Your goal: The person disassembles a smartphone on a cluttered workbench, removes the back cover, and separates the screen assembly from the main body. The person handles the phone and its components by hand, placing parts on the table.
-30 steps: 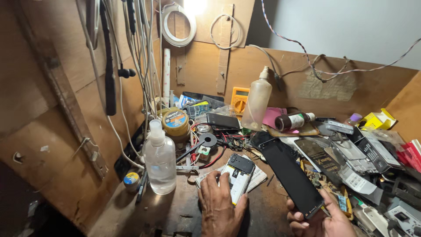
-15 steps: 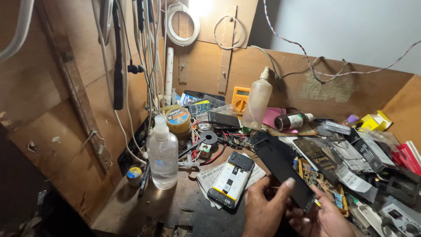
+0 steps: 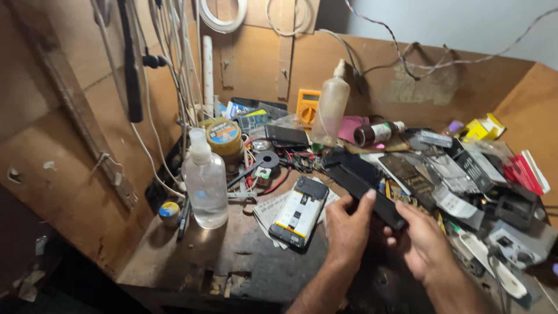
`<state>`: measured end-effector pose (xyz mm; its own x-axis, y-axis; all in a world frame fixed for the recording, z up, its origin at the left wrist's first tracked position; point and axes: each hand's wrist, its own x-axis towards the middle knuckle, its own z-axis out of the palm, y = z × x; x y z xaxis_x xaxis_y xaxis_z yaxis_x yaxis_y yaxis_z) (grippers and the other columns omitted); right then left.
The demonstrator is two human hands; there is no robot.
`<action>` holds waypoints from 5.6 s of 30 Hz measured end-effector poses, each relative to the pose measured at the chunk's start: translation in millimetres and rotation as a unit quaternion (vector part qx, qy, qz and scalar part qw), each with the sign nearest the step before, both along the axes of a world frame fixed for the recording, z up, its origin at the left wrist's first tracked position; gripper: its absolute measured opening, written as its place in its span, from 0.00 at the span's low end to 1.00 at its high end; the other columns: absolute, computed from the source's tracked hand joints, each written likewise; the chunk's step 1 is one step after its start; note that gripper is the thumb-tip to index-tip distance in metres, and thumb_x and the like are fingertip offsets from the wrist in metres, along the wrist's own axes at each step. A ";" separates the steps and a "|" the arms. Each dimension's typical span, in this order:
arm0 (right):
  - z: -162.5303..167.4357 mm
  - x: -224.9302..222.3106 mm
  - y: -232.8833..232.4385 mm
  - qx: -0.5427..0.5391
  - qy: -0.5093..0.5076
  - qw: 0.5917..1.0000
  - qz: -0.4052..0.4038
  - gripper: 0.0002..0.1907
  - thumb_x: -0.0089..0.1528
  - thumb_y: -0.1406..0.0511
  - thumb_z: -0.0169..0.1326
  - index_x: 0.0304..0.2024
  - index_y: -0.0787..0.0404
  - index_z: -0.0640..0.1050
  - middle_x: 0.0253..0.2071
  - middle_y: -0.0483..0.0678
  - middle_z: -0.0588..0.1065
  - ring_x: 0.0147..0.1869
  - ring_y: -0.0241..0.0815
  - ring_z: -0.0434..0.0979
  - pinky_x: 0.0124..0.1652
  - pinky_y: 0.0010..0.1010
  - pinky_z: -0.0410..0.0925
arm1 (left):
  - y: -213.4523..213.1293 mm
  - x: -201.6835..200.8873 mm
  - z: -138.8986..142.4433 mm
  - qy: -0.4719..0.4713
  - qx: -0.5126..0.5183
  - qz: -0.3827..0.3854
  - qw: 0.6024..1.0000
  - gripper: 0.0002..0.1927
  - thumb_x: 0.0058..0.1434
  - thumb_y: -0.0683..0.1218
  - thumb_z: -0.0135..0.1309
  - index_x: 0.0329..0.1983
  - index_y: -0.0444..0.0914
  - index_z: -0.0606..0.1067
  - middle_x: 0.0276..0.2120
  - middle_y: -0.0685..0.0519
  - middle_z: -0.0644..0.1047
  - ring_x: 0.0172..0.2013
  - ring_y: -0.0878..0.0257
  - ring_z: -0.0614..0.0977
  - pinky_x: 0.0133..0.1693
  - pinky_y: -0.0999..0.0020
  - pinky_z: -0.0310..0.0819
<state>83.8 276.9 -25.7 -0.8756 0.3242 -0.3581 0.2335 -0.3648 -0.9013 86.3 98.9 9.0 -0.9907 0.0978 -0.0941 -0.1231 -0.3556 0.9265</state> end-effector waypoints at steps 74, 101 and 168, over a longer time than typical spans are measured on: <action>-30.0 -33.1 39.8 -0.015 -0.084 0.994 0.072 0.09 0.68 0.61 0.47 0.41 0.61 0.73 0.21 0.45 0.70 0.15 0.28 0.61 0.12 0.21 0.50 | -3.3 -15.4 -12.1 -0.096 0.175 0.040 0.979 0.22 0.64 0.55 0.59 0.34 0.28 0.78 0.28 0.46 0.82 0.28 0.61 0.87 0.30 0.72 0.80; 7.5 -0.7 -18.8 0.106 -0.005 0.994 0.016 0.13 0.67 0.60 0.48 0.47 0.59 0.78 0.23 0.49 0.73 0.17 0.39 0.66 0.16 0.28 0.57 | -19.8 6.6 -10.2 -0.043 0.182 0.029 0.982 0.11 0.63 0.43 0.56 0.42 0.30 0.81 0.34 0.52 0.83 0.30 0.68 0.83 0.34 0.73 0.82; 63.3 25.9 -55.1 0.599 0.078 0.788 0.116 0.52 0.41 0.50 0.76 0.66 0.50 0.72 0.55 0.48 0.78 0.60 0.43 0.78 0.56 0.36 0.71 | -34.8 -3.0 -6.4 0.016 -0.082 0.089 0.993 0.12 0.58 0.46 0.64 0.30 0.30 0.80 0.24 0.51 0.83 0.24 0.66 0.80 0.27 0.70 0.74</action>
<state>109.6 221.8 37.6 -0.9643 0.1718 0.2017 0.0202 0.8066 -0.5908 83.3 64.1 2.6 -0.9937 -0.0930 -0.0622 -0.0410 -0.2141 0.9760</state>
